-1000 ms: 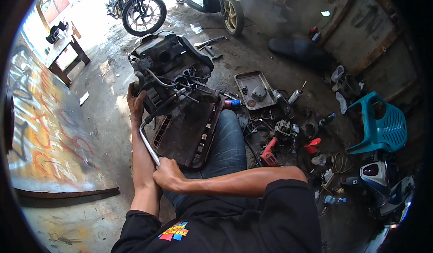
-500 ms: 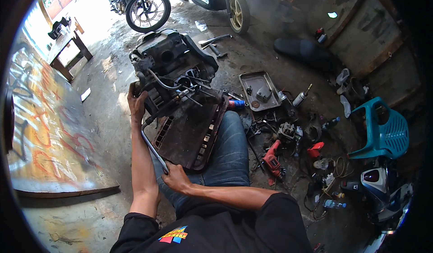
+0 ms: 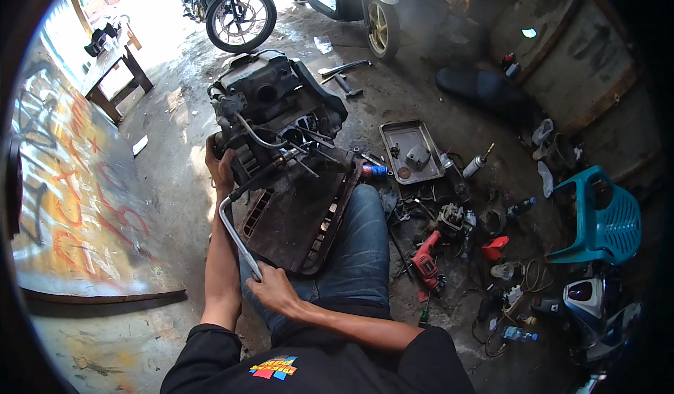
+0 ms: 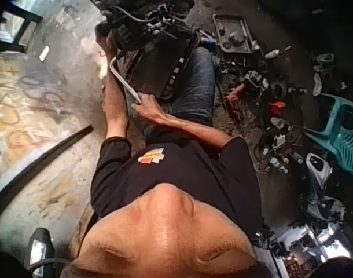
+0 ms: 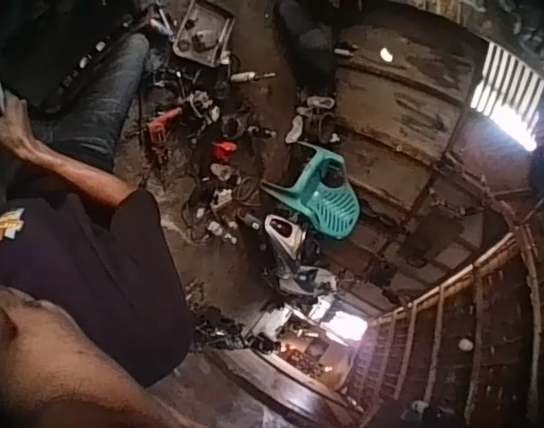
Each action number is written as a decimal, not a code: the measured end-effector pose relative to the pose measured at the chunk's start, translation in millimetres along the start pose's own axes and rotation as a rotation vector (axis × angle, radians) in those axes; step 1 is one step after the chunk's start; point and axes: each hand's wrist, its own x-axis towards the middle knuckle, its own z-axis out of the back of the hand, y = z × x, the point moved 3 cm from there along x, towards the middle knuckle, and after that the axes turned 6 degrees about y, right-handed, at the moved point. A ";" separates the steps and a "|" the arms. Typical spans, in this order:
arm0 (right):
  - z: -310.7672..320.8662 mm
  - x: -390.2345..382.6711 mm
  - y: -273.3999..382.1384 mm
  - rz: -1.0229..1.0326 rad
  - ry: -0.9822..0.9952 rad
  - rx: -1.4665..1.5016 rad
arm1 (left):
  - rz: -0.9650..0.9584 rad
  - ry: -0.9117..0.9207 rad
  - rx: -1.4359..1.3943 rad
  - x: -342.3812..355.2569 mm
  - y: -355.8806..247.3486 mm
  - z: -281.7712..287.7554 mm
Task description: The recorder is disassembling and repairing components of a motorcycle engine in a workshop.
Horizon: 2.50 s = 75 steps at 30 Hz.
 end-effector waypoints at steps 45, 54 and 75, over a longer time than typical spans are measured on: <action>-27.8 10.7 -20.2 0.104 -0.209 -0.041 | 0.034 0.220 -0.072 -1.5 -19.0 10.1; -36.8 31.7 -55.4 0.194 -0.236 -0.020 | 0.045 0.218 -0.071 0.5 -13.1 12.0; -65.7 103.3 -116.7 0.358 -0.452 -0.175 | 0.058 0.217 0.001 -0.2 -17.5 14.9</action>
